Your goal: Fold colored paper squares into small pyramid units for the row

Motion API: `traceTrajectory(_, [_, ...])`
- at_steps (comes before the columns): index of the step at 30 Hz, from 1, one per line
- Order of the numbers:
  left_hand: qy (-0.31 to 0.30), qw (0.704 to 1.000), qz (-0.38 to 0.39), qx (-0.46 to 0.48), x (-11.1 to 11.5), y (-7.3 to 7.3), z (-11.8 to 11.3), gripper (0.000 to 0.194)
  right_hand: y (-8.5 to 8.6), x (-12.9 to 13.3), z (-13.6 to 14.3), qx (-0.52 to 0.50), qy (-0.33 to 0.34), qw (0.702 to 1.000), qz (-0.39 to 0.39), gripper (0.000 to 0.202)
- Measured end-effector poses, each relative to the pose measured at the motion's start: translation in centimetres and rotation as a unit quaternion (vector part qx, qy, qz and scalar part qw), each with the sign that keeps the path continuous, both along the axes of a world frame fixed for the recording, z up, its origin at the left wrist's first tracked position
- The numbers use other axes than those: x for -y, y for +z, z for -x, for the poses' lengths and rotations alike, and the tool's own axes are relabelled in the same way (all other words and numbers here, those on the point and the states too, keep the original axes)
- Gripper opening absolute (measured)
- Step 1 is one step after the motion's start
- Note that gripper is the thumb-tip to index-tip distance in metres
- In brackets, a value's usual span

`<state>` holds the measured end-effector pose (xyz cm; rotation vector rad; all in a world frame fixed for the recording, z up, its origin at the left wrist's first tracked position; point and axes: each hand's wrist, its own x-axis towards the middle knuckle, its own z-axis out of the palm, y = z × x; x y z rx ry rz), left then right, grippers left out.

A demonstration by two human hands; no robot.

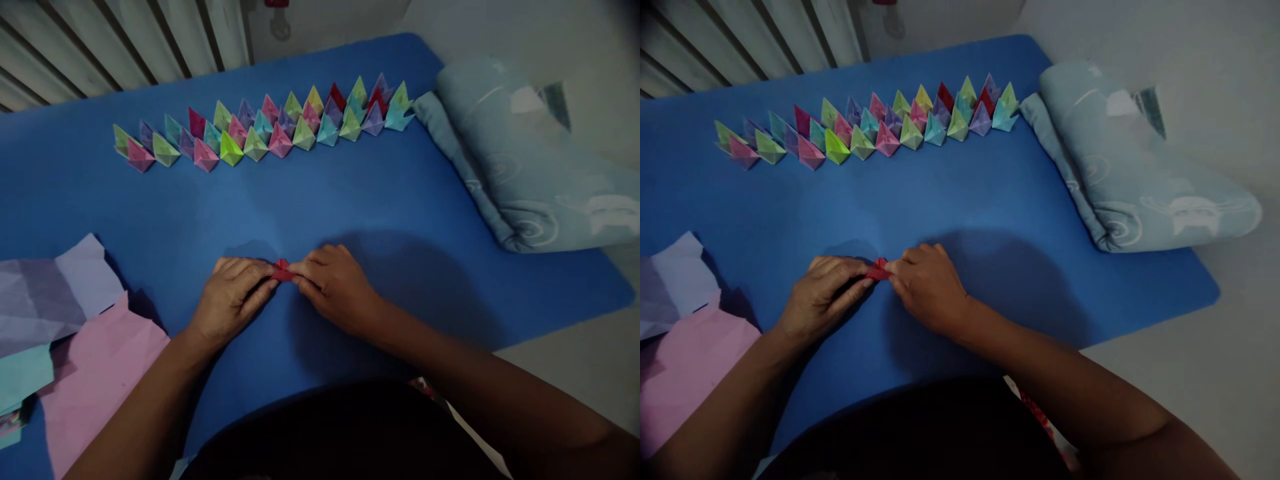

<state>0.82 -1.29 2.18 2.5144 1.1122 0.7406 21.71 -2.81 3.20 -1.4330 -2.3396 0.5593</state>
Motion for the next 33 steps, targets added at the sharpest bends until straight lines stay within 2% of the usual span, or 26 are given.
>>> traceTrajectory(10, [0.001,0.999,0.011,-0.037,0.0,-0.1,-0.2,0.022,0.3,-0.3,-0.1,0.021,0.01,1.0,0.011,0.02])
traceTrajectory(19, [0.011,0.996,0.038,-0.077,0.0,0.8,-0.8,0.021,0.3,-0.2,0.2,0.016,-0.01,0.999,0.027,0.026])
traceTrajectory(27, [0.029,0.996,0.004,-0.082,0.1,0.4,-1.1,0.021,0.2,-0.2,0.4,0.041,-0.02,0.999,0.018,0.021])
traceTrajectory(33, [0.062,0.993,0.004,-0.104,0.2,0.7,-1.7,0.024,0.3,-0.4,0.7,0.077,-0.013,0.997,0.007,0.025])
